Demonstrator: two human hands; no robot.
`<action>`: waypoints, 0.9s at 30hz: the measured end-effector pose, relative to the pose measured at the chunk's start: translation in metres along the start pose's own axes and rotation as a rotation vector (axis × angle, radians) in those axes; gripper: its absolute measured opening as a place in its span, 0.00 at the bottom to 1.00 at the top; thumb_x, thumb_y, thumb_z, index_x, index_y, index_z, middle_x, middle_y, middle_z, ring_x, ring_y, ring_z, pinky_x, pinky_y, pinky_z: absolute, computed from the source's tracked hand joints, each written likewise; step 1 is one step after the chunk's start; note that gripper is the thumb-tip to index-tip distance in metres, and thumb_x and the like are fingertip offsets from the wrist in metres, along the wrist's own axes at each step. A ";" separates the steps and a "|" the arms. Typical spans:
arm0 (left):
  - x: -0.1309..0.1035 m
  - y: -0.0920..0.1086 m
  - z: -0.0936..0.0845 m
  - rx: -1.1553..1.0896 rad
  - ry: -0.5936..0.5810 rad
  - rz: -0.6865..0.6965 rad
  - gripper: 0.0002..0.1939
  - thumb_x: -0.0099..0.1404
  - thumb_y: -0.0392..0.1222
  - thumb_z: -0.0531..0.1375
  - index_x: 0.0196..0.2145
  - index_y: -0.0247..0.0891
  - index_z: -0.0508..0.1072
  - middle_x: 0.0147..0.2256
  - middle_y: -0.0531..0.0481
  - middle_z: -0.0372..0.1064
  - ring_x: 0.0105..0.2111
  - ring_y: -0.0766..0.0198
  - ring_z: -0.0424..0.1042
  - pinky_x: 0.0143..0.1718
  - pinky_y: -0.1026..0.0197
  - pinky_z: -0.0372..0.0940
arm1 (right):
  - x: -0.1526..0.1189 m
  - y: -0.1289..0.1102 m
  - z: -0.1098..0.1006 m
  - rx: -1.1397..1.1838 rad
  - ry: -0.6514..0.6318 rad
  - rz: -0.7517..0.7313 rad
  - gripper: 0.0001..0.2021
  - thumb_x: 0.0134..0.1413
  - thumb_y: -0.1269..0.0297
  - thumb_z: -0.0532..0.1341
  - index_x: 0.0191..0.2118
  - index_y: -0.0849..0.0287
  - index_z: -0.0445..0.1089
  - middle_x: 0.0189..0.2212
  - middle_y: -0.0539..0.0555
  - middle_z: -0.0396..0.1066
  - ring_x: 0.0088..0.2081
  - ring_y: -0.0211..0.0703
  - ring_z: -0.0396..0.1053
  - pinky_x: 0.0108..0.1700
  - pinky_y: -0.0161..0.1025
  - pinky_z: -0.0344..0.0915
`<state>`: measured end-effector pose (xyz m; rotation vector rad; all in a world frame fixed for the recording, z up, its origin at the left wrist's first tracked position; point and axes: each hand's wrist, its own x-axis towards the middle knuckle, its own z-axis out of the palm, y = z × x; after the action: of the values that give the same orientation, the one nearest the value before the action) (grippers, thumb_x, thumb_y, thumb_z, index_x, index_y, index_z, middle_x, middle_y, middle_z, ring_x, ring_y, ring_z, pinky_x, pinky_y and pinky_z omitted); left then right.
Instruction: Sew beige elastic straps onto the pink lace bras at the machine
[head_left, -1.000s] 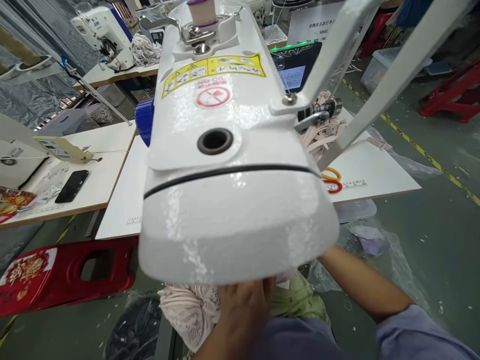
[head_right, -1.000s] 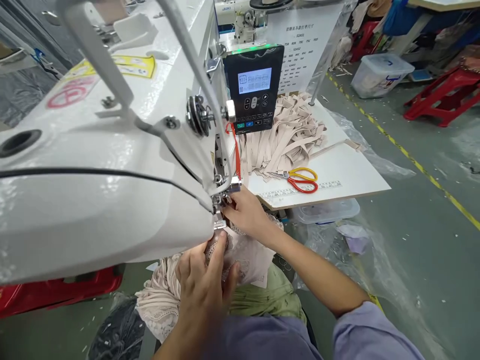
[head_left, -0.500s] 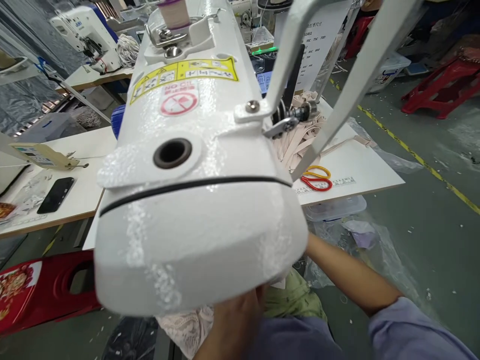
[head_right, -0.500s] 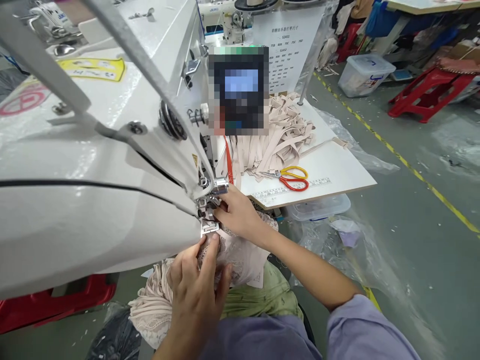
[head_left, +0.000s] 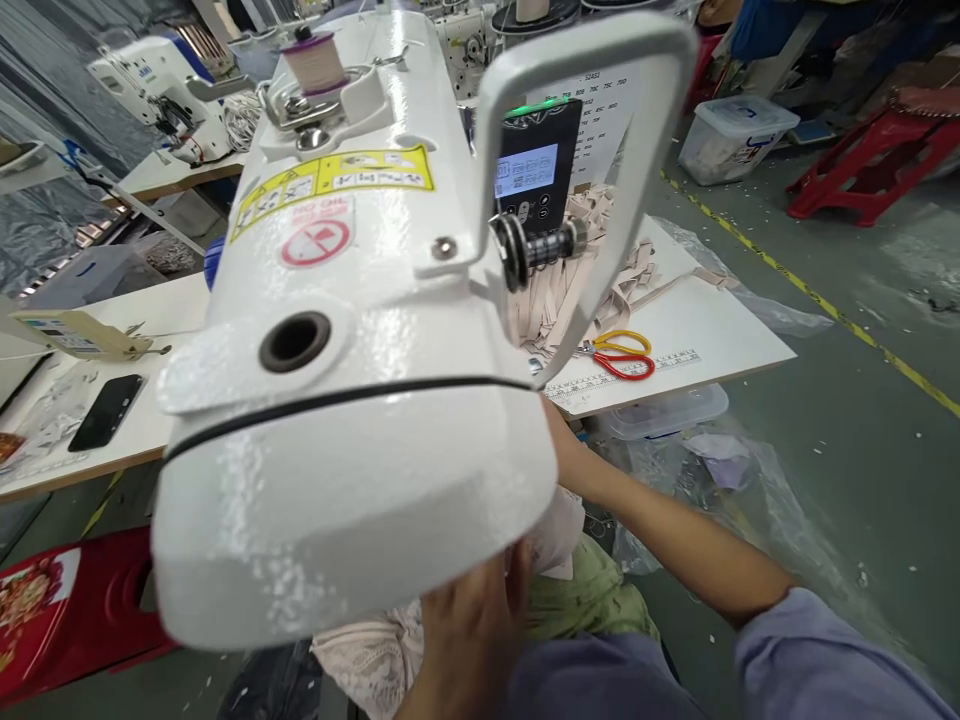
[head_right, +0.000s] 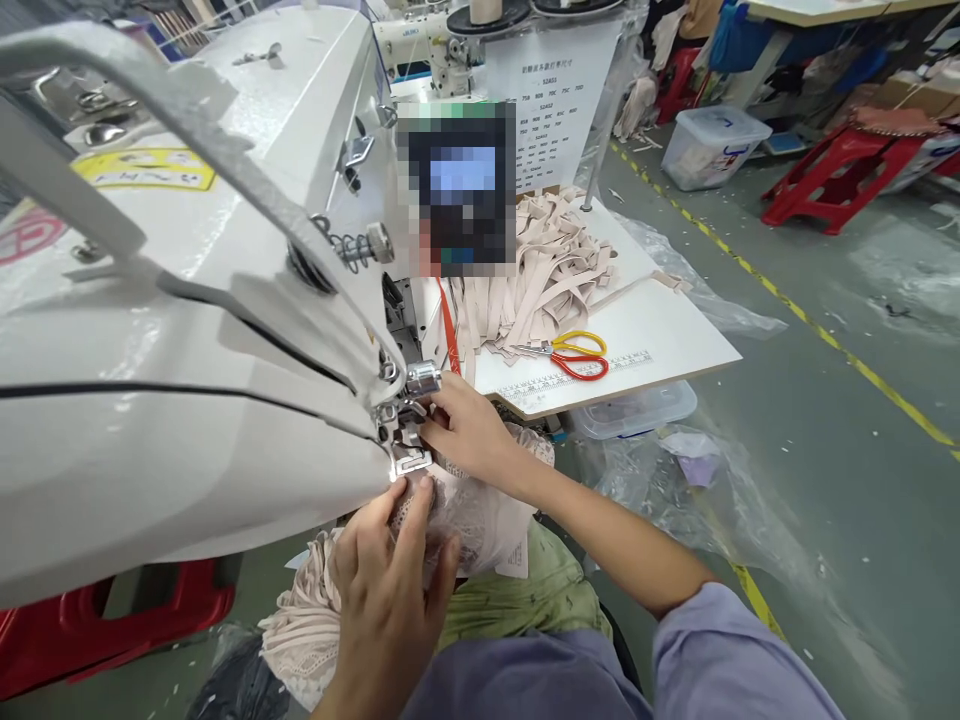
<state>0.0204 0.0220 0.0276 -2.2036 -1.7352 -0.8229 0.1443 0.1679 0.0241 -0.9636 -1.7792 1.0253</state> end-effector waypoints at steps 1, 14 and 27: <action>-0.003 -0.005 0.000 -0.015 0.003 -0.009 0.22 0.68 0.45 0.57 0.58 0.38 0.67 0.48 0.35 0.69 0.50 0.48 0.69 0.52 0.50 0.61 | -0.002 0.001 0.000 -0.008 -0.001 -0.017 0.05 0.49 0.74 0.59 0.31 0.56 0.67 0.31 0.50 0.62 0.31 0.39 0.62 0.33 0.37 0.63; -0.017 -0.043 0.029 -1.027 -0.165 -0.662 0.38 0.61 0.65 0.60 0.60 0.39 0.58 0.56 0.34 0.64 0.57 0.44 0.67 0.52 0.49 0.66 | -0.065 0.015 0.003 0.153 0.167 -0.025 0.08 0.61 0.57 0.59 0.38 0.57 0.67 0.37 0.53 0.68 0.33 0.38 0.66 0.36 0.37 0.66; -0.010 -0.023 0.018 -0.885 -0.117 -0.682 0.32 0.60 0.59 0.64 0.52 0.38 0.58 0.50 0.37 0.65 0.49 0.52 0.71 0.48 0.52 0.68 | -0.088 0.013 0.005 0.045 0.188 -0.182 0.13 0.62 0.49 0.58 0.38 0.55 0.65 0.36 0.55 0.70 0.40 0.44 0.69 0.42 0.41 0.68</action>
<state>0.0023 0.0296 0.0032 -2.0694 -2.5834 -1.9603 0.1732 0.0928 -0.0147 -0.8256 -1.6471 0.8289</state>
